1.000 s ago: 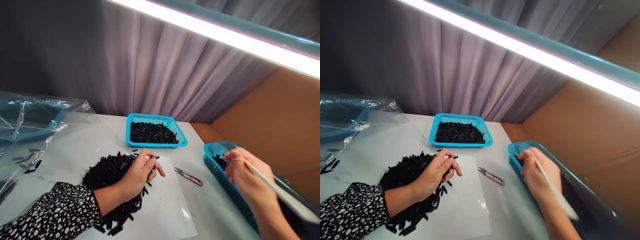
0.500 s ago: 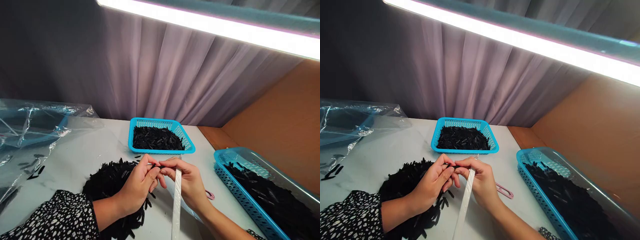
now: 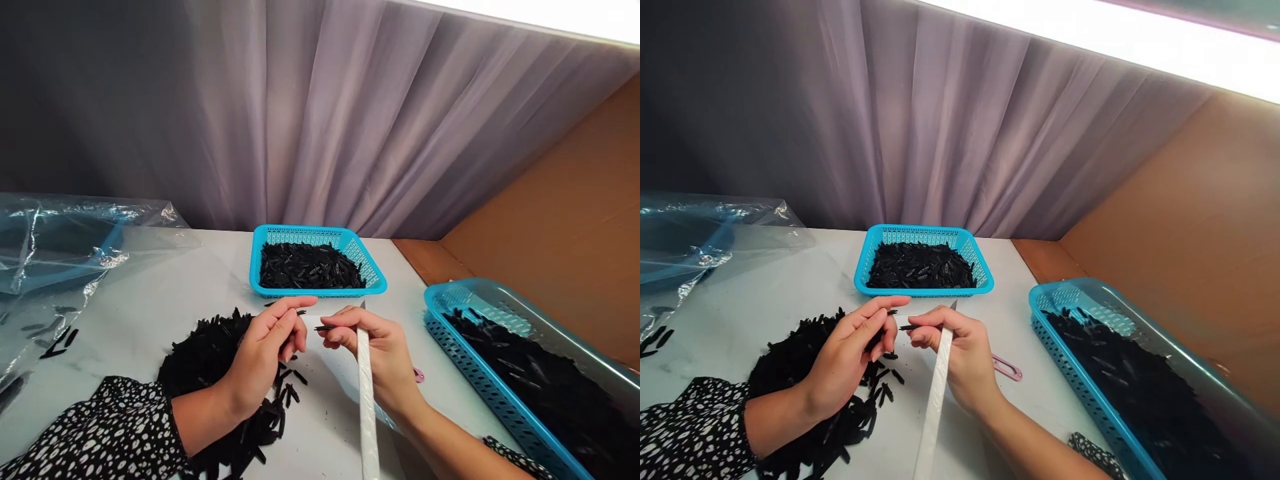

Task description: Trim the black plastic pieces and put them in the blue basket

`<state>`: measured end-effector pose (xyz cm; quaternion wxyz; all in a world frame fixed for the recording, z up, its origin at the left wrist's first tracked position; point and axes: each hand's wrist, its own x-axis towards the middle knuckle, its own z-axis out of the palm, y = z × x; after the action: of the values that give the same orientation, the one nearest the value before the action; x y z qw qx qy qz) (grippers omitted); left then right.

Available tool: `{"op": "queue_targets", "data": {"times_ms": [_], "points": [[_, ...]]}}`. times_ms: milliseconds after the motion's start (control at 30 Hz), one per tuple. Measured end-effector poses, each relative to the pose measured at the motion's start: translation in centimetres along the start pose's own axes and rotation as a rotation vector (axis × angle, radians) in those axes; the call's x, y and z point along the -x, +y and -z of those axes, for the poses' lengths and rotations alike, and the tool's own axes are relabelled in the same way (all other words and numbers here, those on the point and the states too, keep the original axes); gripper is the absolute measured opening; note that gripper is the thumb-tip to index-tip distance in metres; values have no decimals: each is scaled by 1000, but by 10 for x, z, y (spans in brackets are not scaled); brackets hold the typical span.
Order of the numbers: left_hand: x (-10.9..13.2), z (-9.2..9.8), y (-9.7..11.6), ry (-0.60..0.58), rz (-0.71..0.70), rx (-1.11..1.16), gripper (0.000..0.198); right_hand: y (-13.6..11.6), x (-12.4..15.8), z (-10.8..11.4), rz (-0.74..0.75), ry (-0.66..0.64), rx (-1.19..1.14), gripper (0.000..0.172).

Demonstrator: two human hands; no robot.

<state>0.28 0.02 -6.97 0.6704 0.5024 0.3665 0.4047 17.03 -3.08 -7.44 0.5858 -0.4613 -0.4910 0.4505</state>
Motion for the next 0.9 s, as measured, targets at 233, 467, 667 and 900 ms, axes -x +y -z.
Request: {"op": "queue_targets", "data": {"times_ms": [233,467,667,900], "points": [[2,-2,0,-67,39,92,28,4,-2,0,-12,23,-18,19],[0,-4,-6,-96,0,144,28,19,-3,4,-48,7,-132,24],[-1,-5,-2,-32,37,180,37,10,-4,-2,-106,22,-241,18],[0,-5,-2,-20,60,218,39,6,-3,-5,-157,11,-217,20]]}}
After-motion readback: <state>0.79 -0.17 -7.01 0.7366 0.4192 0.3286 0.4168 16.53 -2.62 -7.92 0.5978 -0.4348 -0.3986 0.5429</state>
